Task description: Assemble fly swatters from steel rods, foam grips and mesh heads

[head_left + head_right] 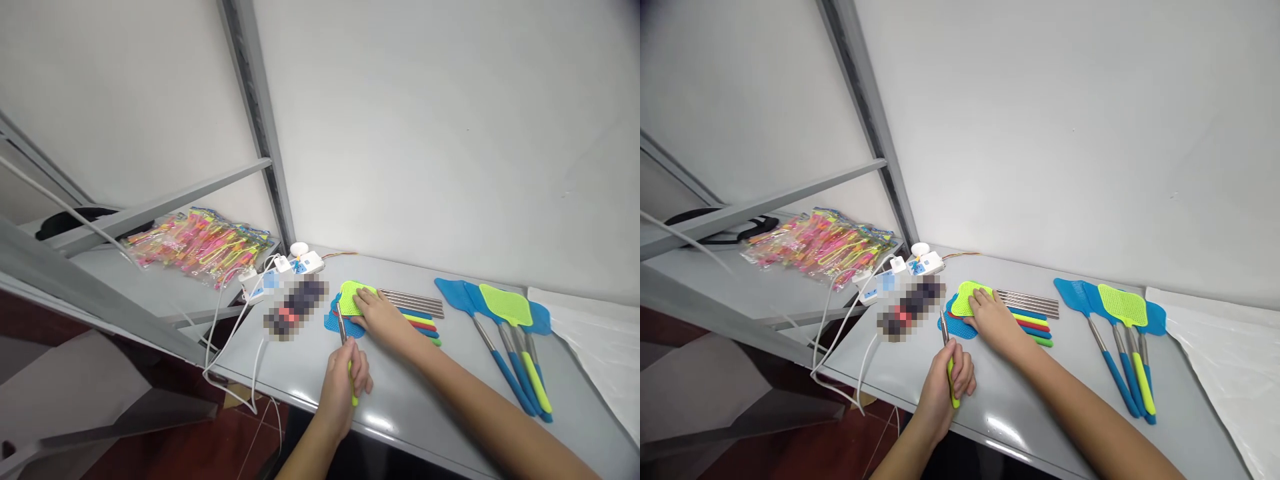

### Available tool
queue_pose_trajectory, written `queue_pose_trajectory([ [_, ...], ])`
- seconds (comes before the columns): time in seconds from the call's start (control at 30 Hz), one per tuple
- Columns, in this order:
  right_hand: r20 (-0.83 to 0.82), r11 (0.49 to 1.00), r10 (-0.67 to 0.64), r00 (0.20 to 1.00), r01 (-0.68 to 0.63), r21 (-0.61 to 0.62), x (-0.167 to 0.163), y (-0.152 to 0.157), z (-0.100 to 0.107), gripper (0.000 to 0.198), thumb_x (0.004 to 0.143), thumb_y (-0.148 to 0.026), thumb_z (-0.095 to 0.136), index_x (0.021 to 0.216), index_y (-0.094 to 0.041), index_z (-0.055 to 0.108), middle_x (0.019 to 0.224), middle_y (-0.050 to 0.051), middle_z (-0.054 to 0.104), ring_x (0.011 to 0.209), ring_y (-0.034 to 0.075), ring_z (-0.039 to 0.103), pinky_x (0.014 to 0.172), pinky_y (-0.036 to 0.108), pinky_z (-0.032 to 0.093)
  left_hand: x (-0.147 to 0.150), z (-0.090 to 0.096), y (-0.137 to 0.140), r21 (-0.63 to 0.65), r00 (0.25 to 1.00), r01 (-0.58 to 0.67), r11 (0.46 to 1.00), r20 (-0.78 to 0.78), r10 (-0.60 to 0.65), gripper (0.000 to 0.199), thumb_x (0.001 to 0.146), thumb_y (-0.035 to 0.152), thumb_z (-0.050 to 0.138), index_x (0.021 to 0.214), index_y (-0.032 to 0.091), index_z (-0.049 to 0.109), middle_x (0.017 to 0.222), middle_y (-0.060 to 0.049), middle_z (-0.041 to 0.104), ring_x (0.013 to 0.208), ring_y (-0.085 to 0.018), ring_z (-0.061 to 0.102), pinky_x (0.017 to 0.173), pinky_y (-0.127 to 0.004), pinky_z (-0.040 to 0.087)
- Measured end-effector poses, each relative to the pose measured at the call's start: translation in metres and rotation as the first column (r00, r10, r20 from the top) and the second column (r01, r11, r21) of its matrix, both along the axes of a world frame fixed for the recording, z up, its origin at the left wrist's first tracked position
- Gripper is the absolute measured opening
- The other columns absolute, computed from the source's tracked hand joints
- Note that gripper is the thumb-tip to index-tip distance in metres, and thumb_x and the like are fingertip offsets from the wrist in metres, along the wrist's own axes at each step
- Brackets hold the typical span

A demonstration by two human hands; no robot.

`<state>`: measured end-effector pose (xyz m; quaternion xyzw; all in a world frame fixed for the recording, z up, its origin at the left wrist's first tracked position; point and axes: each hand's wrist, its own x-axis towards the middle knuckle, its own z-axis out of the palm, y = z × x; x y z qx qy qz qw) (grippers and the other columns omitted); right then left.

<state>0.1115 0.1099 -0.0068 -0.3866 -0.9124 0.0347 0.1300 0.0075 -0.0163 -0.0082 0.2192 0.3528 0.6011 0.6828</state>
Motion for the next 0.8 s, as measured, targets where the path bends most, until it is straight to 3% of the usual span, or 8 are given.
queue_pose_trajectory([
  [0.1, -0.006, 0.999, 0.028, 1.000, -0.028, 0.047, -0.003, -0.010, 0.001, 0.032, 0.095, -0.023, 0.045, 0.120, -0.011, 0.060, 0.128, 0.021, 0.059, 0.123, 0.031, 0.053, 0.106, 0.052, 0.035, 0.002, 0.001, 0.007, -0.018, 0.998, 0.003, 1.000, -0.064, -0.004, 0.058, 0.088, 0.058, 0.047, 0.047, 0.021, 0.030, 0.035, 0.008, 0.025, 0.030, -0.005, 0.020, 0.041, -0.023, 0.035],
  [0.27, -0.116, 0.991, 0.057, 0.992, -0.043, 0.124, 0.004, -0.015, 0.014, 0.033, 0.090, -0.006, 0.040, 0.115, -0.013, 0.060, 0.122, 0.017, 0.064, 0.115, 0.027, 0.059, 0.104, 0.046, 0.040, 0.007, -0.002, 0.013, -0.031, 0.995, 0.001, 1.000, -0.104, -0.004, 0.054, 0.086, 0.065, 0.045, 0.059, 0.020, 0.038, 0.041, 0.010, 0.031, 0.029, -0.004, 0.018, 0.038, -0.022, 0.036],
  [0.47, -0.415, 0.977, -0.077, 0.907, 0.151, 0.148, 0.028, -0.007, 0.050, 0.017, 0.094, -0.020, 0.043, 0.106, -0.019, 0.054, 0.098, 0.011, 0.069, 0.090, 0.024, 0.066, 0.078, 0.038, 0.053, 0.012, -0.007, 0.012, -0.031, 0.974, 0.048, 0.998, -0.222, -0.054, 0.048, 0.088, 0.065, 0.041, 0.072, 0.020, 0.045, 0.046, 0.010, 0.030, 0.036, -0.005, 0.021, 0.039, -0.021, 0.037],
  [0.5, -0.531, 0.971, -0.133, 0.837, 0.217, 0.097, 0.032, -0.009, 0.058, 0.013, 0.094, -0.025, 0.045, 0.104, -0.020, 0.053, 0.093, 0.009, 0.069, 0.084, 0.022, 0.067, 0.072, 0.036, 0.053, 0.013, -0.008, 0.011, -0.023, 0.964, 0.059, 0.998, -0.258, -0.063, 0.048, 0.088, 0.065, 0.041, 0.072, 0.019, 0.046, 0.047, 0.010, 0.029, 0.038, -0.006, 0.023, 0.040, -0.021, 0.037],
  [0.57, -0.778, 0.959, -0.242, 0.580, 0.264, -0.102, 0.039, -0.017, 0.073, 0.011, 0.093, -0.032, 0.050, 0.099, -0.023, 0.049, 0.082, 0.004, 0.067, 0.070, 0.019, 0.065, 0.061, 0.032, 0.052, 0.015, -0.010, 0.010, 0.005, 0.936, 0.097, 0.995, -0.341, -0.090, 0.047, 0.089, 0.064, 0.042, 0.073, 0.019, 0.047, 0.048, 0.009, 0.029, 0.041, -0.008, 0.027, 0.040, -0.020, 0.036],
  [0.63, -0.902, 0.944, -0.329, 0.279, 0.127, -0.305, 0.043, -0.028, 0.083, 0.016, 0.091, -0.037, 0.054, 0.098, -0.025, 0.046, 0.082, 0.002, 0.066, 0.066, 0.018, 0.064, 0.056, 0.030, 0.052, 0.016, -0.011, 0.008, 0.042, 0.896, 0.148, 0.988, -0.428, -0.116, 0.046, 0.090, 0.061, 0.042, 0.074, 0.019, 0.048, 0.050, 0.009, 0.029, 0.043, -0.008, 0.029, 0.040, -0.020, 0.035],
  [0.67, -0.913, 0.931, -0.362, 0.188, 0.037, -0.362, 0.045, -0.034, 0.086, 0.018, 0.090, -0.038, 0.055, 0.100, -0.026, 0.045, 0.087, 0.003, 0.066, 0.068, 0.018, 0.064, 0.056, 0.030, 0.053, 0.016, -0.011, 0.007, 0.059, 0.876, 0.172, 0.983, -0.466, -0.125, 0.045, 0.090, 0.060, 0.041, 0.074, 0.018, 0.048, 0.051, 0.008, 0.030, 0.044, -0.008, 0.030, 0.041, -0.020, 0.034],
  [0.8, -0.879, 0.871, -0.474, 0.048, -0.121, -0.476, 0.050, -0.052, 0.086, 0.025, 0.088, -0.039, 0.058, 0.106, -0.026, 0.047, 0.100, 0.007, 0.066, 0.081, 0.022, 0.067, 0.060, 0.035, 0.057, 0.015, -0.010, 0.006, 0.067, 0.817, 0.208, 0.976, -0.560, -0.135, 0.046, 0.091, 0.060, 0.039, 0.074, 0.018, 0.050, 0.053, 0.007, 0.033, 0.044, -0.009, 0.034, 0.043, -0.020, 0.032],
])
